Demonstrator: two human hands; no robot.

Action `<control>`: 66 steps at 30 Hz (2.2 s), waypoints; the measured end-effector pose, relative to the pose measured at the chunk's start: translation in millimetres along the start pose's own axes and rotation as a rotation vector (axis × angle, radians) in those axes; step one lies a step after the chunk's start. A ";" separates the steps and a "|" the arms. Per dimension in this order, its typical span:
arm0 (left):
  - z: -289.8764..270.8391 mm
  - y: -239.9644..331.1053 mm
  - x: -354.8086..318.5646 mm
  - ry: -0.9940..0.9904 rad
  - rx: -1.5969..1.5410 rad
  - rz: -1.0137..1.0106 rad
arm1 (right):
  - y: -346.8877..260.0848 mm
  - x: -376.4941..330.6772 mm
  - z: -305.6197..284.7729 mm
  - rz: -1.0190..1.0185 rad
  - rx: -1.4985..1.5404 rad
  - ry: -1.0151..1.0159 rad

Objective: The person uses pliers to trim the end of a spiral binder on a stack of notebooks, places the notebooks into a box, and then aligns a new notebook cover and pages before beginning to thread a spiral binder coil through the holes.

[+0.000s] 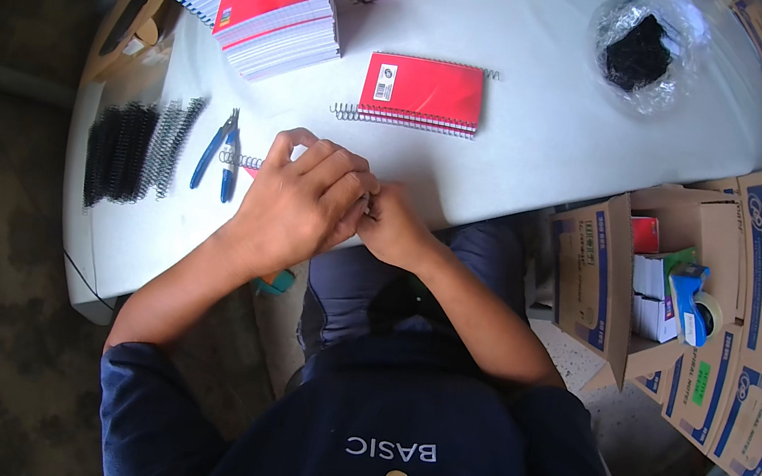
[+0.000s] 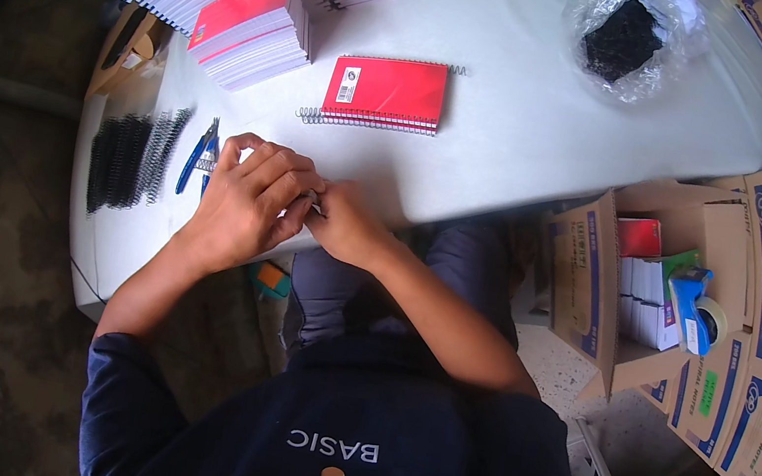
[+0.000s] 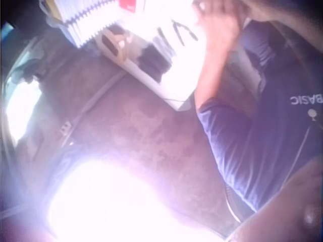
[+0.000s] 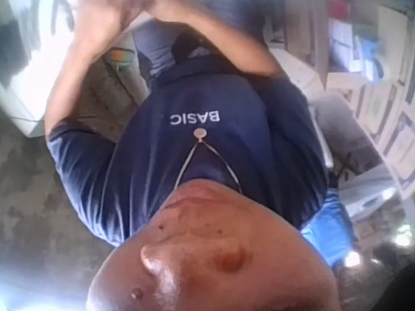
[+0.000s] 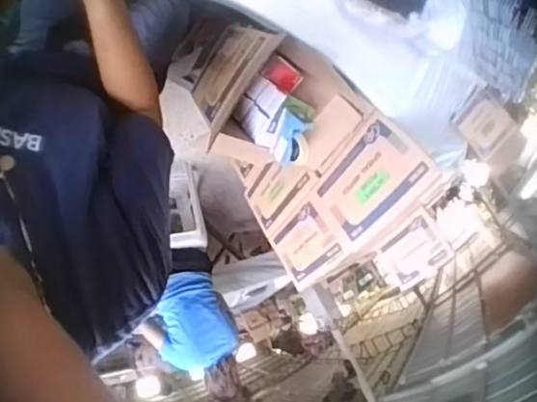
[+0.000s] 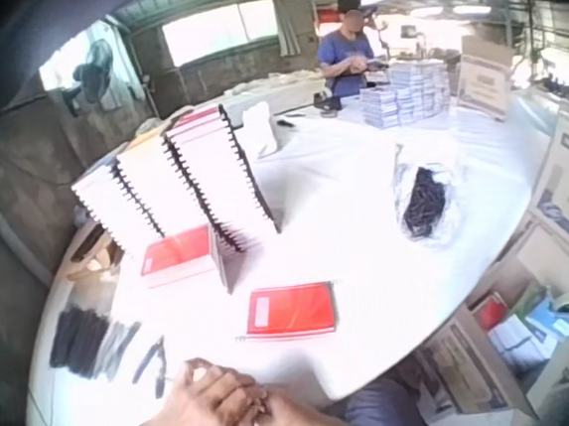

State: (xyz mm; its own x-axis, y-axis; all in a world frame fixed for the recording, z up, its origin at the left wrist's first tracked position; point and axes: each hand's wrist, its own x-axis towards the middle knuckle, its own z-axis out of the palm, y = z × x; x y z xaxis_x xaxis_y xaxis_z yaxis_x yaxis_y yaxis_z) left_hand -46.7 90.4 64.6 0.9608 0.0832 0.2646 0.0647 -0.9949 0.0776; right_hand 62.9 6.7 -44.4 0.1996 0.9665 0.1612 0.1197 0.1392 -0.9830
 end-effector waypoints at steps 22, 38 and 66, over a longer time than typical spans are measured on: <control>-16.9 -1.0 8.2 0.052 0.106 -0.163 | -8.0 0.6 2.3 -0.165 0.494 0.089; 108.2 -5.8 58.5 0.420 -0.014 -0.438 | 35.1 27.6 -71.7 -0.224 0.257 0.697; -12.9 -84.9 27.4 0.781 0.372 -0.264 | -18.6 39.5 -49.2 0.278 0.838 0.201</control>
State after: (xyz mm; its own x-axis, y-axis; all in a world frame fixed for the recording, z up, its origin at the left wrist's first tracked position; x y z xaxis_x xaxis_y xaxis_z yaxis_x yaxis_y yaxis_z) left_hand -29.4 177.9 77.7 0.4548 0.1920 0.8697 0.4708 -0.8807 -0.0518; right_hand 116.4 31.7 -15.5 0.2911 0.9438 -0.1567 -0.6896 0.0935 -0.7181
